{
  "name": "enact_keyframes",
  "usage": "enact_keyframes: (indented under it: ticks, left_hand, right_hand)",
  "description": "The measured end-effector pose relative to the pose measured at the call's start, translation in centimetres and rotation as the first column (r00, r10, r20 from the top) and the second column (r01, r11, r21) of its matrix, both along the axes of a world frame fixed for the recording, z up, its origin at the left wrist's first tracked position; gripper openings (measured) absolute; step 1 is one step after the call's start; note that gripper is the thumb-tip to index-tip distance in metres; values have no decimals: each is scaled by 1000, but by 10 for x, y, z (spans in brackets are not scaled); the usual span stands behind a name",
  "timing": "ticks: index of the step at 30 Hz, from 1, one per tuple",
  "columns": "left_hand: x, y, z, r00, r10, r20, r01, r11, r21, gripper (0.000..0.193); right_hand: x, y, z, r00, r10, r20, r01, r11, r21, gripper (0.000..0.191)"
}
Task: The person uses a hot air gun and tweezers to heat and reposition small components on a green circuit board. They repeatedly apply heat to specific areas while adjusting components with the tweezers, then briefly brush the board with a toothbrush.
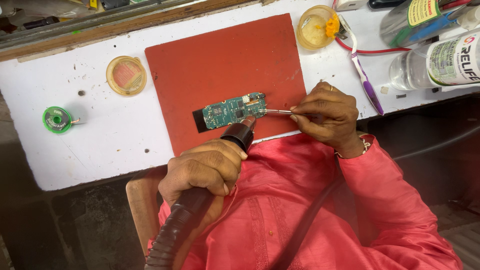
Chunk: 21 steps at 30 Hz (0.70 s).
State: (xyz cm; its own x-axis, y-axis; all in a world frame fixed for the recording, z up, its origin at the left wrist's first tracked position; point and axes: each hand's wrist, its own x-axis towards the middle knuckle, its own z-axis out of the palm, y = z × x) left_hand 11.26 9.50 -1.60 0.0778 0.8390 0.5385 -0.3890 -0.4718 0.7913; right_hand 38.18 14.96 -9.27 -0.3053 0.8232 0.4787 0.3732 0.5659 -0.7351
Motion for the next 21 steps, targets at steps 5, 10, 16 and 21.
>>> enact_keyframes:
  ticks: [5, 10, 16, 21]
  left_hand:
    - [0, -1, -1, 1000, 9, -7, -9, 1000, -19, 27]
    - [2, 2, -4, 1000, 9, 5, -9, 1000, -5, 27]
    - [1, 2, -3, 999, 38, -17, -39, 999, -27, 28]
    - [1, 1, -1, 999, 46, -21, -47, 998, -35, 28]
  right_hand:
    - [1, 0, -1, 1000, -13, -12, 13, 1000, -2, 18]
    - [1, 1, -1, 1000, -19, -13, 19, 1000, -1, 18]
    - [1, 0, 2, 1000, 2, -16, -2, 1000, -14, 18]
    - [1, 0, 4, 1000, 15, 7, -15, 1000, -17, 17]
